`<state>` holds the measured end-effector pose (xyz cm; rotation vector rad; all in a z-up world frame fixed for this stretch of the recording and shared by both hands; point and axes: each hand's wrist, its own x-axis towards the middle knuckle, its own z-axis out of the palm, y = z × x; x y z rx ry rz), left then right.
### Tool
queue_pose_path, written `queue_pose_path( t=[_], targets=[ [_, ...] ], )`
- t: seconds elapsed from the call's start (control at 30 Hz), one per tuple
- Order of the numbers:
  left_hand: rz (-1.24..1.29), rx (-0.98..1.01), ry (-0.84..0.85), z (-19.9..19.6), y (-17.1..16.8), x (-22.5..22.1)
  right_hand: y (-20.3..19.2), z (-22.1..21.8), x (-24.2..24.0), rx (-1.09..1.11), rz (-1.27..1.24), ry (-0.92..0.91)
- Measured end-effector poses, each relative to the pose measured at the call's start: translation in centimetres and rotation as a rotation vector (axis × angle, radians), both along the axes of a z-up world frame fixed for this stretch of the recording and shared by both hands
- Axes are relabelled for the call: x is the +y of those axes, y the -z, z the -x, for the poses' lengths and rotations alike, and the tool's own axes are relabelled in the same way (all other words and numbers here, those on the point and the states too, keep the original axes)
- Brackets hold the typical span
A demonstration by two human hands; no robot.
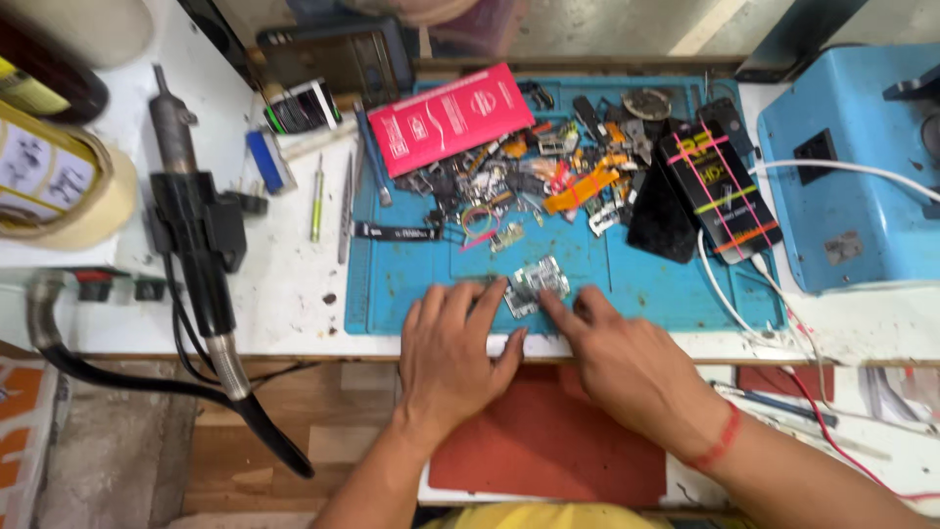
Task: The person points at various components on a circuit board and then uses a hot air rework tool to heat a specific area of the board while holding it in place.
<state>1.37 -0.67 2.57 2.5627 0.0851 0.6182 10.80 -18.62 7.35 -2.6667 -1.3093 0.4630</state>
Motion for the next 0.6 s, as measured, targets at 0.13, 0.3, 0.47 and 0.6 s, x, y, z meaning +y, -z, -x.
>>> queue_pose_path(
  t=[0.13,0.3,0.47,0.6],
  targets=[
    [0.052,0.149,0.039,-1.4,-1.0,0.9,0.0,3.2,1.1,0.078,0.152,0.14],
    [0.081,0.146,0.082,-1.5,-0.9,1.3,0.5,1.8,0.1,-0.051,-0.112,0.149],
    [0.011,0.018,0.012,-1.7,0.0,0.6,0.7,2.5,-1.2,-0.017,-0.079,0.224],
    [0.003,0.056,-0.037,-2.5,0.7,-1.4,1.4,1.4,-2.7,-0.102,-0.279,0.303]
  ],
)
